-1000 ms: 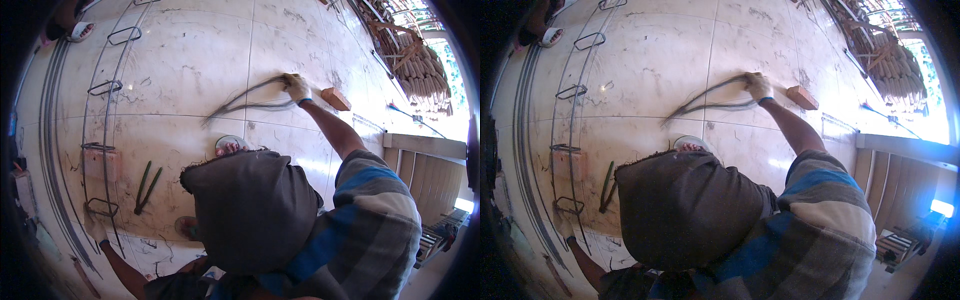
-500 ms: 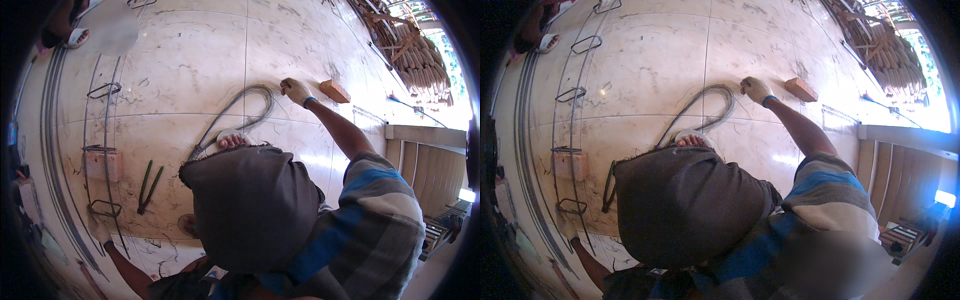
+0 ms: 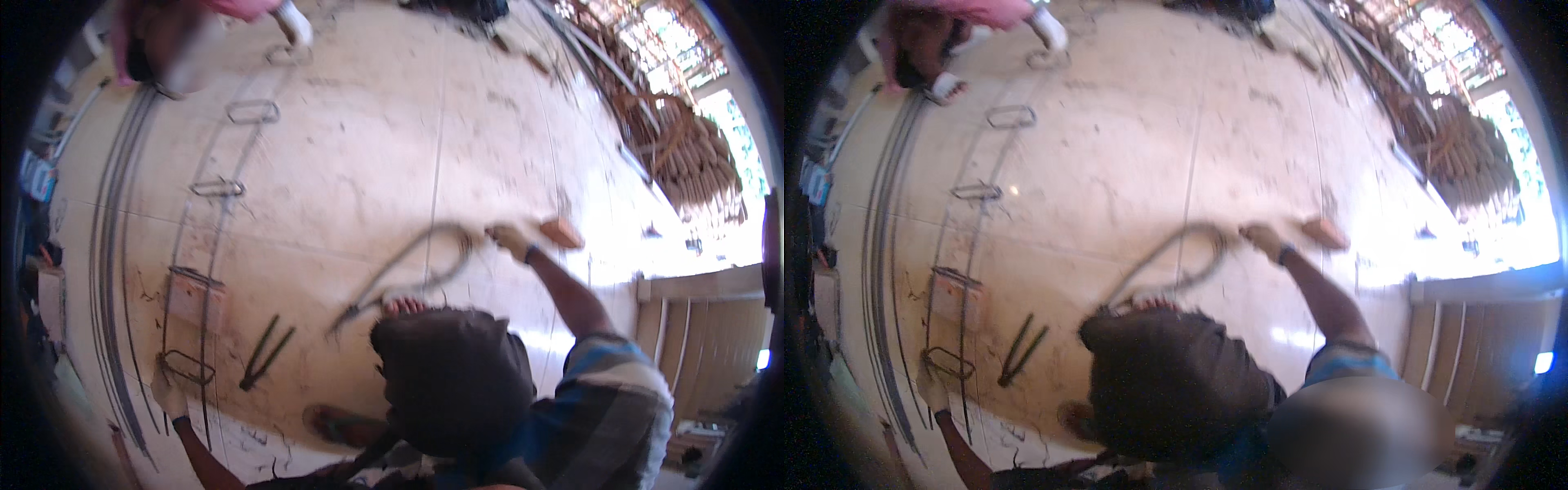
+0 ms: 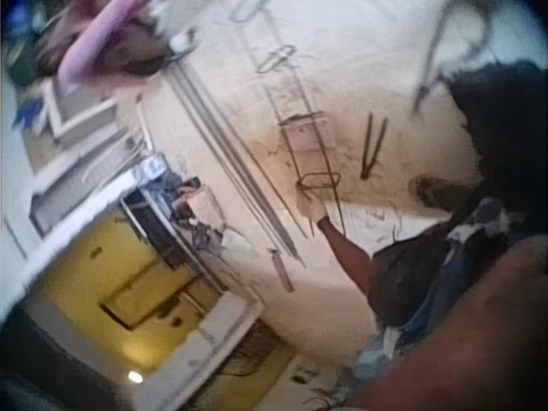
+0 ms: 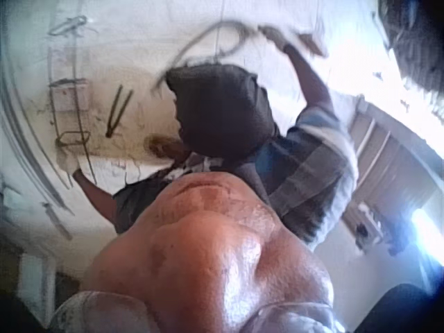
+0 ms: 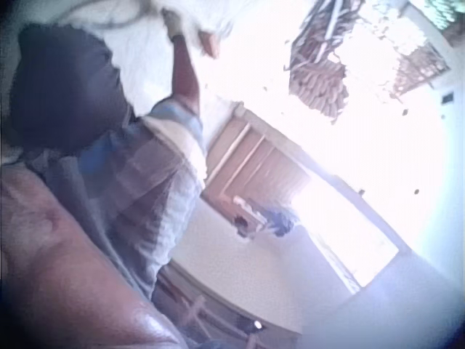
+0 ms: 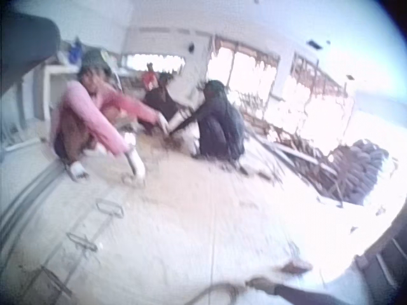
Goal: The person assembles a metal ladder-like frame on the floor, using pliers to bend and secure wire ties at each rung. They repeatedly pick up wire, wrap it around the frame, and twist it with pliers to fasten the joints.
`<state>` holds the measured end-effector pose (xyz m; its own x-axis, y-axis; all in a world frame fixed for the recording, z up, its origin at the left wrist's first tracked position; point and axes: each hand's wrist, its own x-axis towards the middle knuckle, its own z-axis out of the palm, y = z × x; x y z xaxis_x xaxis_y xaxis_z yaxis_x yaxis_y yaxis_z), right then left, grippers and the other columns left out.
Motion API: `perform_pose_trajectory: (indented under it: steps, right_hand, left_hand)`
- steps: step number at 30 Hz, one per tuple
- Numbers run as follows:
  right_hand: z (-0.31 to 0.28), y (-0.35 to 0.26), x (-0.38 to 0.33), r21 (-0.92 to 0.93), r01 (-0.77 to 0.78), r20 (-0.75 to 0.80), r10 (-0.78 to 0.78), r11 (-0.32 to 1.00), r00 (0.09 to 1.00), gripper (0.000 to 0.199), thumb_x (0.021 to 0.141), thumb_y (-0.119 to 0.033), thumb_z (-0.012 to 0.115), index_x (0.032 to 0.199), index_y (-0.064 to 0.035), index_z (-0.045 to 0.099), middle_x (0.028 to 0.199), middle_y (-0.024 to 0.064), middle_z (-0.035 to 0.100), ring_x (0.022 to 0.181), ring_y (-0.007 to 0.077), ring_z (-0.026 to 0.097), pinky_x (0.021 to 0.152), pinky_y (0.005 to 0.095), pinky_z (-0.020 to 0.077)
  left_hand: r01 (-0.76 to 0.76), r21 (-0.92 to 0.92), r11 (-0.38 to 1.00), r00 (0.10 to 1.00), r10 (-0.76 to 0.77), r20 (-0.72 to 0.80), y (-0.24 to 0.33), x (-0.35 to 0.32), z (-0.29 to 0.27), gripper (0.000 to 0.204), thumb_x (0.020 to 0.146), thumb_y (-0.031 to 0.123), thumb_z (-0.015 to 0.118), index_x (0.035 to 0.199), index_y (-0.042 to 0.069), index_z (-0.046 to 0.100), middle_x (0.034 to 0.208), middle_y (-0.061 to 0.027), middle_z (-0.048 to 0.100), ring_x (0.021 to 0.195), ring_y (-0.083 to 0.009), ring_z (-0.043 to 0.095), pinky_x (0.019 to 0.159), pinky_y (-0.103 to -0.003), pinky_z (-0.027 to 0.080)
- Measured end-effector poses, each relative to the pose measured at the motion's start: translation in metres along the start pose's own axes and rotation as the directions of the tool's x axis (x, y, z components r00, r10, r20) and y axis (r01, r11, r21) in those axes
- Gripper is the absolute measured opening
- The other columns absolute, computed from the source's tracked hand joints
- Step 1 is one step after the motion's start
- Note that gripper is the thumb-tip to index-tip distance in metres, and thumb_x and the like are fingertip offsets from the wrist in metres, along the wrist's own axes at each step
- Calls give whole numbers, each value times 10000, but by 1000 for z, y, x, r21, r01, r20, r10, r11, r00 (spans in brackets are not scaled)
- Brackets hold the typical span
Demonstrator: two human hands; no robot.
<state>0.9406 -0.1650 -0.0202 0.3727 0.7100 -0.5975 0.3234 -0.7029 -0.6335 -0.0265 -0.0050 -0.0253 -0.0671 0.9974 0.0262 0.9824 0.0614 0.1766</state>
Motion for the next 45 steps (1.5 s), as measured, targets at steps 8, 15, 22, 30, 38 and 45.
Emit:
perform_pose_trajectory:
  steps: [8,15,22,30,38,45]
  right_hand:
    - [-86,41,66,228,-103,-426,195,968,883,184,931,-272,647,1062,-144,664,1008,39,733,949,235,685,712,403,543]
    - [-213,-48,70,660,525,-690,157,537,706,558,1072,-535,446,1509,-187,450,1521,41,590,1448,260,499,1189,536,315]
    - [-109,-285,76,444,654,-576,-364,613,732,136,1100,-331,545,1088,-196,556,801,-35,557,625,95,501,612,320,517]
    - [106,-562,-105,582,529,404,-784,618,472,628,1044,-337,637,1546,-13,446,1049,-13,624,737,80,497,638,219,400]
    - [310,-591,-196,95,617,885,-350,781,306,459,1066,-367,573,1431,-89,547,829,-78,447,644,21,333,510,180,278]
    - [452,-557,-159,36,653,909,-296,757,293,498,1093,-455,524,1362,-57,653,835,-29,457,728,93,421,605,239,390]
  left_hand:
    - [-156,-236,959,976,113,-187,23,-3,-6,387,1000,85,534,1364,35,654,1218,-209,727,1093,-385,704,948,-458,535]
    - [-79,-92,993,992,69,-110,34,-5,-16,385,1002,94,536,1367,45,649,1210,-194,734,1109,-378,701,982,-451,533]
    - [-162,-142,976,972,133,-195,13,2,6,440,1074,310,491,1403,57,638,1331,-181,690,1217,-356,660,1047,-445,499]
    - [-64,-47,997,995,60,-78,39,-10,-22,437,1054,353,486,1425,157,605,1272,-175,704,1115,-385,681,937,-510,527]
    - [27,-93,995,999,-24,31,41,-2,-28,429,1066,292,499,1460,142,577,1284,-187,698,1134,-393,662,990,-500,510]
    - [-15,-107,994,999,10,-42,39,-7,-25,426,1087,360,451,1455,193,587,1148,-183,739,1034,-369,709,907,-476,564]
